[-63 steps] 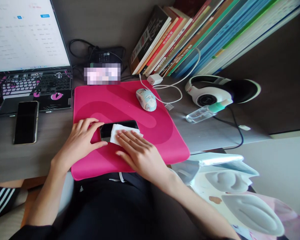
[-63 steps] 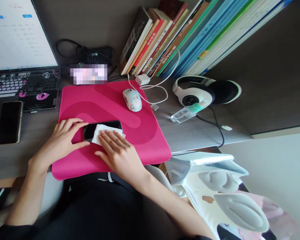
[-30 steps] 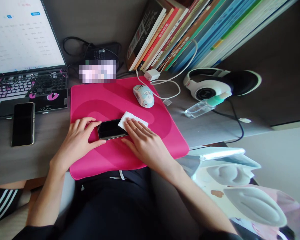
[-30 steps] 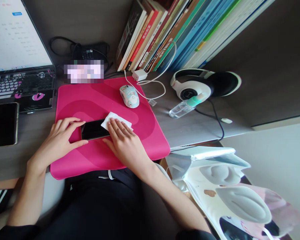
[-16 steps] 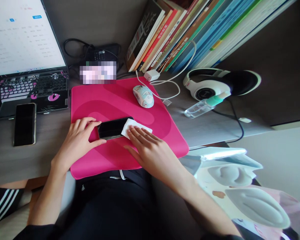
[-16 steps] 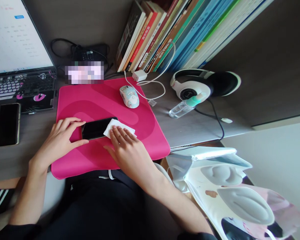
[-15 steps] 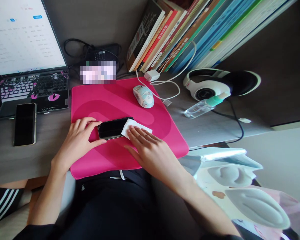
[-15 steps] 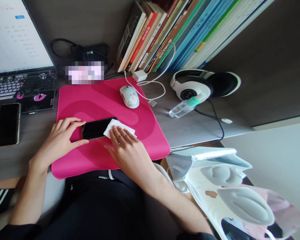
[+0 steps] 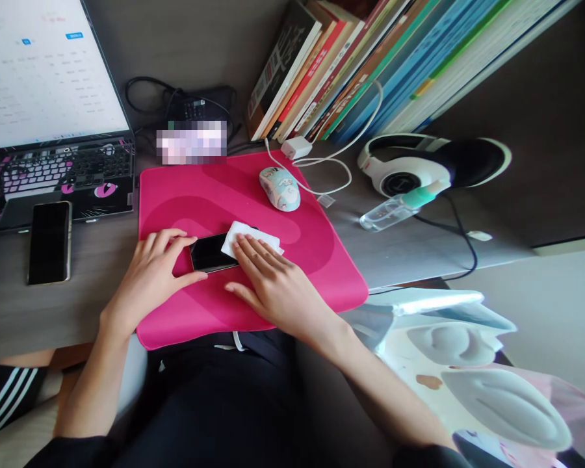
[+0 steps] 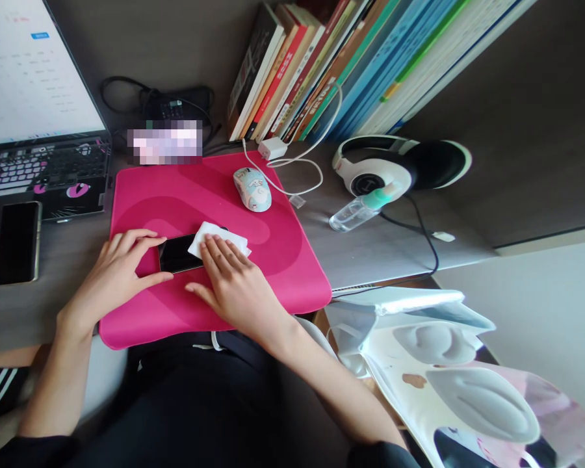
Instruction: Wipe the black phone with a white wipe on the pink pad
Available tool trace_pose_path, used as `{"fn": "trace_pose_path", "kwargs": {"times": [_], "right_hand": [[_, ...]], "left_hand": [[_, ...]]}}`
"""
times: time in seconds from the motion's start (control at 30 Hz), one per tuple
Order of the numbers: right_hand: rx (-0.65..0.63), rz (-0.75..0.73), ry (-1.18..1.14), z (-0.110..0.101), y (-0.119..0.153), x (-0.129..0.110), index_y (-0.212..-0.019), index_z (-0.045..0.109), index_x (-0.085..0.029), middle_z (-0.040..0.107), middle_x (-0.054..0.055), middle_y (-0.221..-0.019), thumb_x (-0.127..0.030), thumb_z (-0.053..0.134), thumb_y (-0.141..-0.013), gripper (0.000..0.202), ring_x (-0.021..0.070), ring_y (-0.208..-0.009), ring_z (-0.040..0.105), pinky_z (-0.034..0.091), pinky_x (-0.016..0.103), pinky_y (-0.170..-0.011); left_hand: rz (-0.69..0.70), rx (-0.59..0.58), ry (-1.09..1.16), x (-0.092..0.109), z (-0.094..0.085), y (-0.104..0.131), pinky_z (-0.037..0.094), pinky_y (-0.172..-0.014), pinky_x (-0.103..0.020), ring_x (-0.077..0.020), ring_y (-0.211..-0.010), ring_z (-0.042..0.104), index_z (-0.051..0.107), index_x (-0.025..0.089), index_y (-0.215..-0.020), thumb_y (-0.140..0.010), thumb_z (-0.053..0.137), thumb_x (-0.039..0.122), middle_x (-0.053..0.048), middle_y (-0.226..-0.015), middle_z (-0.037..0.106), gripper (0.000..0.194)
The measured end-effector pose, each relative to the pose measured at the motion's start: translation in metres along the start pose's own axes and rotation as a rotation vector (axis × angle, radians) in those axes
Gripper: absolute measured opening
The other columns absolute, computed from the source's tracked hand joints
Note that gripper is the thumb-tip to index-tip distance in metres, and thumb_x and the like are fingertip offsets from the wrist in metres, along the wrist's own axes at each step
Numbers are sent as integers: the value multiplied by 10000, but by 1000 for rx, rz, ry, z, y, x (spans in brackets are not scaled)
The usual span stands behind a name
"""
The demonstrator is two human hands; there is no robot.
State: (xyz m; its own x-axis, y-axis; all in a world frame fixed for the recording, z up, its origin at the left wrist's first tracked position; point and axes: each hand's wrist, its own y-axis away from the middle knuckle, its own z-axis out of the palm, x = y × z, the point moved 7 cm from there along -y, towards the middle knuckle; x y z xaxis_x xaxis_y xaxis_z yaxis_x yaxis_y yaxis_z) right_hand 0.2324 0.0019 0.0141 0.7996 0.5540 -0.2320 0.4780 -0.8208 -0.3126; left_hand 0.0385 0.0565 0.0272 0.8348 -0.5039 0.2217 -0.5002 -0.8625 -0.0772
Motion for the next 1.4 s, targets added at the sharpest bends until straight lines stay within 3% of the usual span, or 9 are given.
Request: {"fn": "trace_pose_path", "kwargs": {"times": [0.17, 0.3, 0.4, 0.67, 0.77, 1.1, 1.4], "right_hand": [[-50, -45, -28, -2, 7, -17, -1582, 526, -20, 511, 257, -1630, -512, 555, -1098, 691, 359, -1556, 478, 457, 538, -1279], [-3, -44, -80, 11, -9, -7, -1619, 487, -65, 480, 216, -1663, -456, 520, -1123, 632, 303, -1599, 410, 379, 530, -1327], [19, -55, -54, 17, -17, -3, -1606, 482, -17, 464, 232, -1668, -464, 511, -1124, 658, 310, -1604, 397, 359, 520, -1338], [8, -80, 45, 4, 3, -29, -1544, 562, 12, 533, 275, -1596, -476, 548, -1107, 655, 377, -1500, 550, 525, 532, -1227], [6, -92, 49, 4, 4, -35, -1538, 571, 9, 549, 268, -1588, -483, 569, -1098, 660, 371, -1489, 567, 529, 516, -1227], [-9, -65, -12, 23, -39, -27, -1572, 511, 28, 467, 261, -1656, -501, 517, -1115, 700, 339, -1580, 437, 386, 501, -1324], [3, -119, 30, 12, -14, -56, -1494, 598, 49, 567, 273, -1576, -528, 507, -1110, 698, 378, -1487, 570, 512, 512, -1240]], "left_hand": [[3, 2, 11, -1, 1, 1, 433, -1178, -553, -363, -1375, 548, 539, 291, -1512, -980, 723, 583, -106, -1521, 566, 634], [-2, 5, 18, -2, 3, 2, 428, -1185, -548, -355, -1375, 549, 535, 304, -1518, -994, 705, 578, -98, -1521, 567, 615], [-10, 5, 15, -2, 3, 2, 427, -1183, -551, -355, -1374, 554, 554, 294, -1490, -991, 712, 574, -101, -1520, 573, 594], [-16, 15, 42, 0, 3, 1, 436, -1162, -564, -367, -1358, 563, 559, 295, -1498, -975, 738, 550, -107, -1515, 579, 609], [-1, 20, 62, -1, 4, 2, 427, -1171, -564, -369, -1372, 553, 558, 295, -1501, -973, 739, 549, -107, -1534, 569, 613], [-8, 20, 40, -4, 8, 2, 441, -1147, -555, -372, -1364, 541, 542, 267, -1492, -970, 760, 477, -122, -1522, 567, 603], [19, 28, 49, -2, 8, 3, 415, -1162, -525, -349, -1391, 532, 524, 230, -1456, -980, 742, 355, -123, -1513, 573, 538]]}}
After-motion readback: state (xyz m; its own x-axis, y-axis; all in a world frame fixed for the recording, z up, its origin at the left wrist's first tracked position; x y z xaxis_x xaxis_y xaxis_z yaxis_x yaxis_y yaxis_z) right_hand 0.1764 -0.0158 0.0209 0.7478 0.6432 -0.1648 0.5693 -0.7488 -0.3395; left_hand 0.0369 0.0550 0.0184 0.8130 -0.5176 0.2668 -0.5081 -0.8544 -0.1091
